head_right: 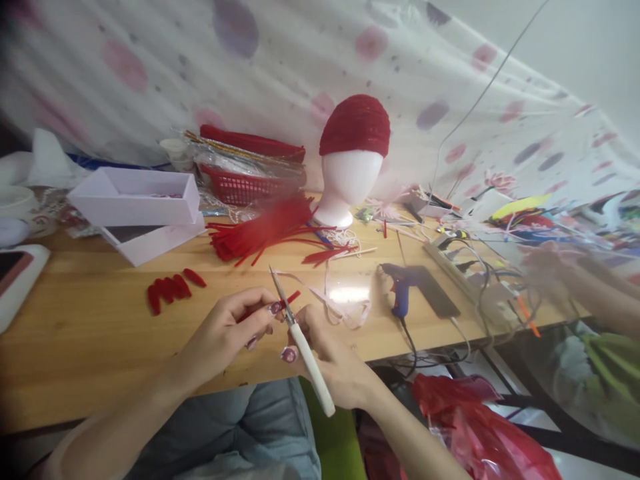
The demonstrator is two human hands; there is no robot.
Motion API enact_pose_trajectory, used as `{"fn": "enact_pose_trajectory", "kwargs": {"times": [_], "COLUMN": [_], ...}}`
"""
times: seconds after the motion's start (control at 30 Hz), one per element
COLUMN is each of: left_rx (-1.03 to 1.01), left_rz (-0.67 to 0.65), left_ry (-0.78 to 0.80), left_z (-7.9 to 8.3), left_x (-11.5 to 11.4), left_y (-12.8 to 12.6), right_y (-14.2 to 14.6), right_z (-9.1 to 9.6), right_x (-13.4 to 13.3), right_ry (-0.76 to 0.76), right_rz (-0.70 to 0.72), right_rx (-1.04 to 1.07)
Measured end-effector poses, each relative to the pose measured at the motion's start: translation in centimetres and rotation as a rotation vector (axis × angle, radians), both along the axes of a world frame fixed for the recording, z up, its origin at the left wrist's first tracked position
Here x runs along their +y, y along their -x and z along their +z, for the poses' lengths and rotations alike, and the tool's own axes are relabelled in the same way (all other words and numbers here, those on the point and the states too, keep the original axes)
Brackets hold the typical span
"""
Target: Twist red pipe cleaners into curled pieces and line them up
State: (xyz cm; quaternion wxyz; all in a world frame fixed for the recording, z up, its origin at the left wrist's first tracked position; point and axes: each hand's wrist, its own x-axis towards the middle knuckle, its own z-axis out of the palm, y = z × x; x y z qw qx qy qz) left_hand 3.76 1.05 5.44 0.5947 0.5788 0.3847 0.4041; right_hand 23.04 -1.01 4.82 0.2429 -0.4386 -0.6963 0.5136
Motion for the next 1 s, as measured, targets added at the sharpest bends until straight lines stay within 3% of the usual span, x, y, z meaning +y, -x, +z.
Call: {"fn": "enact_pose_trajectory", "kwargs": {"times": [0.3,0.5,0.63,0.73,0.87,1.0], "left_rx": [-0.031,-0.067,-0.082,-0.093,-0.133,-0.134], "left_rz": [0.032,0.071,0.101,0.162,0.254,0.314], "left_ry": [0.032,0.027,0.054,0.053,0.046,0.051], "left_z": [-0.6,-1.3,-1.5,-1.6,-1.8,-2.0], "left_x": [0.2,0.4,0.3,0.3,0.4,0.6], "left_y": [0.7,1.1,1.6,2.3,3.6,4.6], "right_y": [1.1,1.9,1.3,0.9,0.8,0.7], "right_z": [0.2,-1.3,-0.7,0.4,0.7,0.1], "right_x": [0.5,1.1,1.6,2.3,3.8,4.8], "right_ry": [0.149,0.209,-0.064,-0.269,-0.565,-0.658], "right_rz": [-0.032,-0.098,-0.114,-0.121,-0.244,-0.233], "right_rx": [0.072,0.138,0.032,-0.301,-0.64,-0.701]}}
